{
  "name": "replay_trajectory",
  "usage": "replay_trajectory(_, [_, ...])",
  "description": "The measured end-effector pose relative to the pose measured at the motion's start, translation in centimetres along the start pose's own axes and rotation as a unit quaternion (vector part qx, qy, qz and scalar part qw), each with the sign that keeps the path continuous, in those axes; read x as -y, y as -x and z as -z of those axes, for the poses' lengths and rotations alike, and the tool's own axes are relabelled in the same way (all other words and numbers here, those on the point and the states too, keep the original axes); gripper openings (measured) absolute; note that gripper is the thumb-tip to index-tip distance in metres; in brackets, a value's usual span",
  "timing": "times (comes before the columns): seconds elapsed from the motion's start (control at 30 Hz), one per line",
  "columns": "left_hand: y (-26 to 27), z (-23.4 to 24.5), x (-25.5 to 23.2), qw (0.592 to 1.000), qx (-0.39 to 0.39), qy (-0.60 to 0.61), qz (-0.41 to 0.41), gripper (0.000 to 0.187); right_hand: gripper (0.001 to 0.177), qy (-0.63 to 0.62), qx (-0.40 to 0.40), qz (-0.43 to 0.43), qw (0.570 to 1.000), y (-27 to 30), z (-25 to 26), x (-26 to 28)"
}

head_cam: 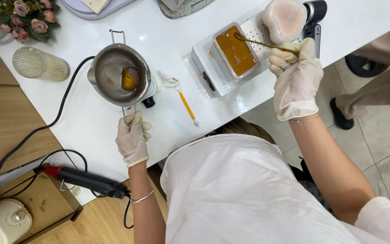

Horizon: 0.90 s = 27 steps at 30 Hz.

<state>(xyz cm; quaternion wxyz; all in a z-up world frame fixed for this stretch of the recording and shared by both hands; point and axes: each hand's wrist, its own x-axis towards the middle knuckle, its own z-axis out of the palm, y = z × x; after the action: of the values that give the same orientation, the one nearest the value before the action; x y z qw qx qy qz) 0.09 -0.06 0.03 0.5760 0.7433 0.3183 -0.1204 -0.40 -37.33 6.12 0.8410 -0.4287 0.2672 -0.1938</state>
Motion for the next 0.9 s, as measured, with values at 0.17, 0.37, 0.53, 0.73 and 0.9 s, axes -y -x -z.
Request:
replay_trajectory(0.17, [-0.4,-0.1,0.7,1.000,0.008,0.027,-0.003,0.024,0.040,0.058,0.044,0.028,0.997,2.7,-3.9,-0.8])
replay_trajectory(0.37, [-0.5,0.0,0.7,0.999,0.011,0.049,0.002,0.025,0.039,0.140,0.189,-0.015,0.972,4.6,-9.4,-6.0])
replay_trajectory(0.53, [-0.5,0.0,1.4,0.999,0.019,0.029,0.000,0.024,0.039,0.229,0.285,-0.072,0.928,3.9,-12.2,-11.2])
replay_trajectory(0.73, [-0.9,-0.2,2.5,0.999,0.021,0.038,-0.017,0.022,0.038,0.266,0.333,-0.137,0.894,1.4,-13.0,-16.1])
replay_trajectory(0.9, [-0.6,-0.1,1.9,0.999,0.020,-0.025,-0.031,0.023,0.037,0.259,0.295,-0.140,0.909,1.3,-13.3,-16.6])
